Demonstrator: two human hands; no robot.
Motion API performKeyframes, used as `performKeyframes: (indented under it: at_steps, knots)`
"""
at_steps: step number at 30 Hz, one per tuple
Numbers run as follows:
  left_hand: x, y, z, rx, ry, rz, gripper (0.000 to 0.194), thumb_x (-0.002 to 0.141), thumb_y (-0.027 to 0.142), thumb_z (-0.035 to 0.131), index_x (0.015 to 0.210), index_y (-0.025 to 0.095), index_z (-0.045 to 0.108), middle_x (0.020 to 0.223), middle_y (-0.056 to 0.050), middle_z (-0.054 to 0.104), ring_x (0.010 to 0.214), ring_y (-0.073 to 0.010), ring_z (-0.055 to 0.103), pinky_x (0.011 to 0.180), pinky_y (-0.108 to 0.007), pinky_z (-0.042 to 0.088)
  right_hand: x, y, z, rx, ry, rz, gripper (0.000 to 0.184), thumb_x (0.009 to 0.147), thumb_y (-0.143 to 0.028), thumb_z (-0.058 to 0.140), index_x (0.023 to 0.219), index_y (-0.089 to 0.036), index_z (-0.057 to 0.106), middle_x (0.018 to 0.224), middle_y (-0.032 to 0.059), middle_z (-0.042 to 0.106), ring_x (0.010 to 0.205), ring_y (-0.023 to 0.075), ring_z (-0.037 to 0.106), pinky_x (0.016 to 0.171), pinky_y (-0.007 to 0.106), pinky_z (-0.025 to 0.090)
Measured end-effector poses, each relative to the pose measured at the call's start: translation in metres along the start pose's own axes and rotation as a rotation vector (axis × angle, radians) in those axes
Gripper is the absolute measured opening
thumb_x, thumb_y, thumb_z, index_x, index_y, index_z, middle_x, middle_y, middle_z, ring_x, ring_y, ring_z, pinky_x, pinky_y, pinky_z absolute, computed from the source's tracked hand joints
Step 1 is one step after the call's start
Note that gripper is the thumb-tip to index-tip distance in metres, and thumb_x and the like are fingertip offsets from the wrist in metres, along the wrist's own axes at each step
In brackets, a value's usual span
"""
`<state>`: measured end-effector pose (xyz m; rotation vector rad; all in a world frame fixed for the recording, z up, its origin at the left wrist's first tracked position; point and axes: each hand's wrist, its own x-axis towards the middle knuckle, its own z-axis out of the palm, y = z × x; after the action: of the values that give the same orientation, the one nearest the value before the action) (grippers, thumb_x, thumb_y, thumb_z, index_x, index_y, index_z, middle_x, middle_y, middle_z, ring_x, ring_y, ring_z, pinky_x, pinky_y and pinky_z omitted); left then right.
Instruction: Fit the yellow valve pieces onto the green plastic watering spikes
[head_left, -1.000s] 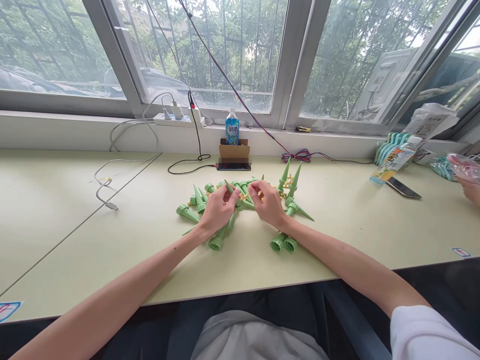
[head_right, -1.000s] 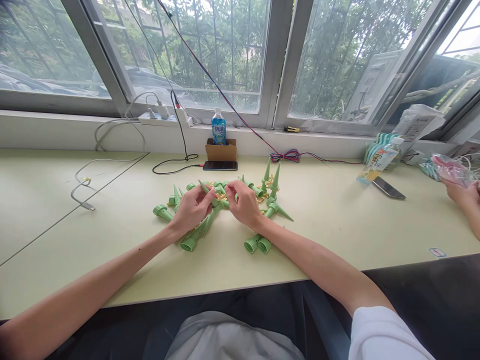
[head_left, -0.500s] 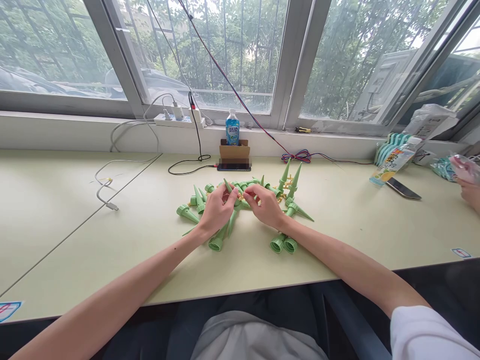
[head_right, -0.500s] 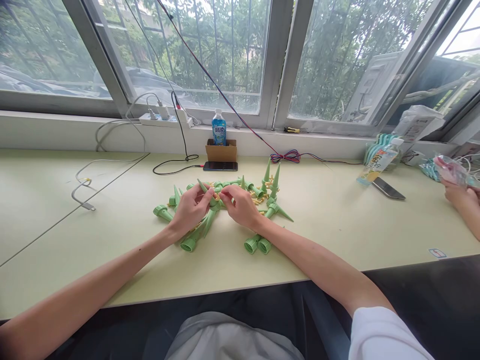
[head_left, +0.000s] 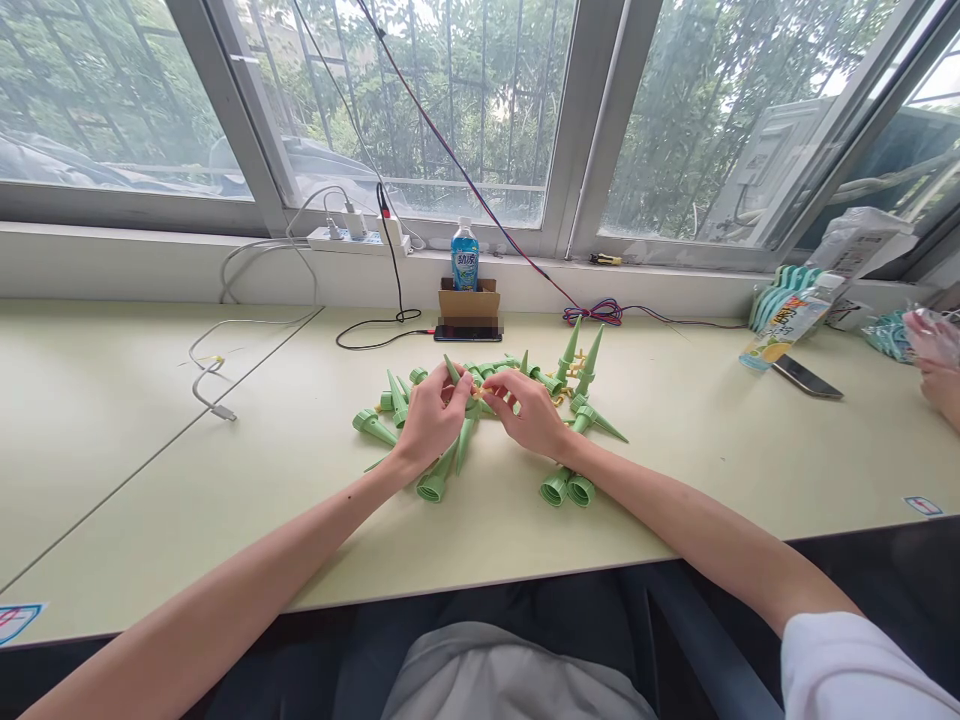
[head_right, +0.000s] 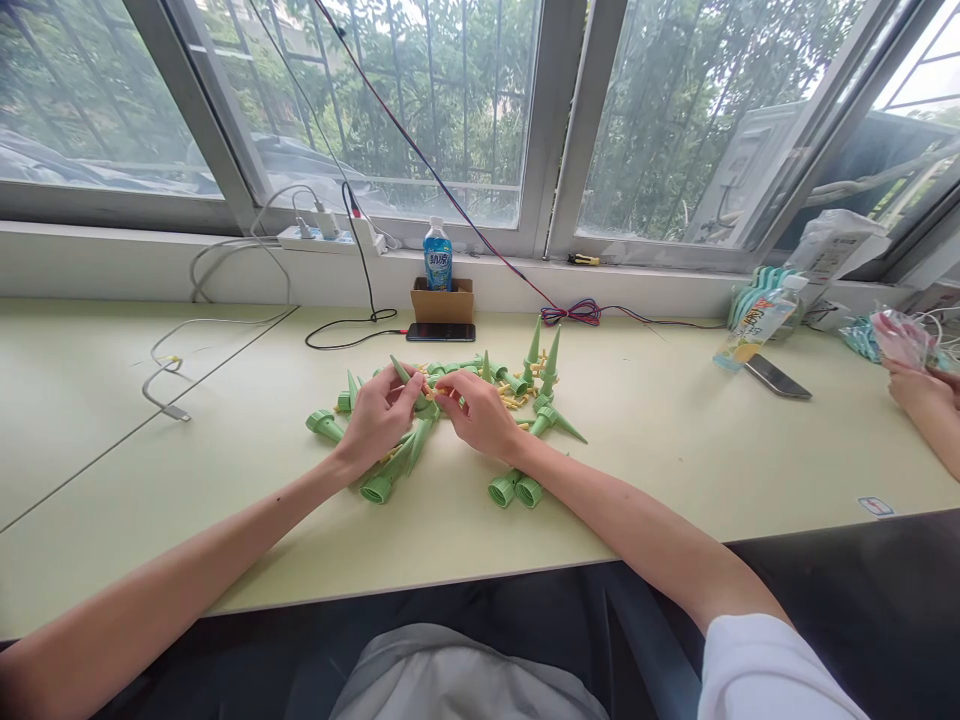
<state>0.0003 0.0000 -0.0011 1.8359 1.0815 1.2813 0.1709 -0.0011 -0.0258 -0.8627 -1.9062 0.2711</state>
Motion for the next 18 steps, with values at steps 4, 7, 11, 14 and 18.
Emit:
performKeyframes:
  at_steps: [4,7,11,14,18]
  knots:
    - [0.0002,0.001,-0.0001,-0.026,0.005,-0.012,0.026,0.091,0.046,0.053,0.085,0.02,0.051,0.062,0.003,0.049,0.048,-0.0083,0.042,0.047,-0.022,0.035,-0.0003,0.0012,0.0003,0.003,0.001,0.001,0.016,0.098,-0.034,0.049,0.097,-0.021,0.059,0.093,0.006,0.063,0.077,0.0143,0.06,0.062,0.026,0.05]
    - [0.0001,0.0013,-0.0001,-0.042,0.004,-0.019,0.025,0.091,0.045,0.053,0.085,0.02,0.051,0.062,0.004,0.049,0.048,-0.008,0.043,0.046,-0.022,0.035,-0.0005,0.0017,0.0005,0.011,0.003,-0.002,0.015,0.098,-0.033,0.05,0.098,-0.021,0.059,0.093,0.0056,0.062,0.077,0.014,0.06,0.062,0.026,0.05]
    - [0.0001,0.0011,0.0,-0.032,-0.001,-0.007,0.026,0.091,0.045,0.053,0.085,0.02,0.051,0.065,0.004,0.049,0.047,-0.007,0.04,0.045,-0.022,0.033,-0.0005,0.0013,0.0005,0.008,0.006,0.006,0.016,0.098,-0.033,0.05,0.096,-0.021,0.06,0.091,0.0058,0.064,0.078,0.0151,0.06,0.062,0.027,0.049]
    - [0.0,0.001,0.0002,-0.016,-0.004,0.009,0.027,0.091,0.046,0.052,0.085,0.02,0.051,0.068,0.003,0.051,0.048,-0.007,0.04,0.045,-0.022,0.033,-0.0002,0.001,0.0006,0.008,0.008,0.014,0.017,0.097,-0.034,0.051,0.095,-0.02,0.06,0.087,0.0051,0.064,0.076,0.0152,0.06,0.062,0.026,0.048]
    - [-0.001,0.0012,0.0011,0.032,0.0,0.057,0.026,0.092,0.044,0.051,0.084,0.019,0.052,0.07,0.002,0.052,0.054,-0.0089,0.046,0.047,-0.022,0.034,0.0002,0.0027,0.0013,-0.002,-0.001,0.039,0.022,0.098,-0.037,0.05,0.089,-0.02,0.06,0.08,0.0035,0.063,0.07,0.0141,0.057,0.061,0.026,0.046]
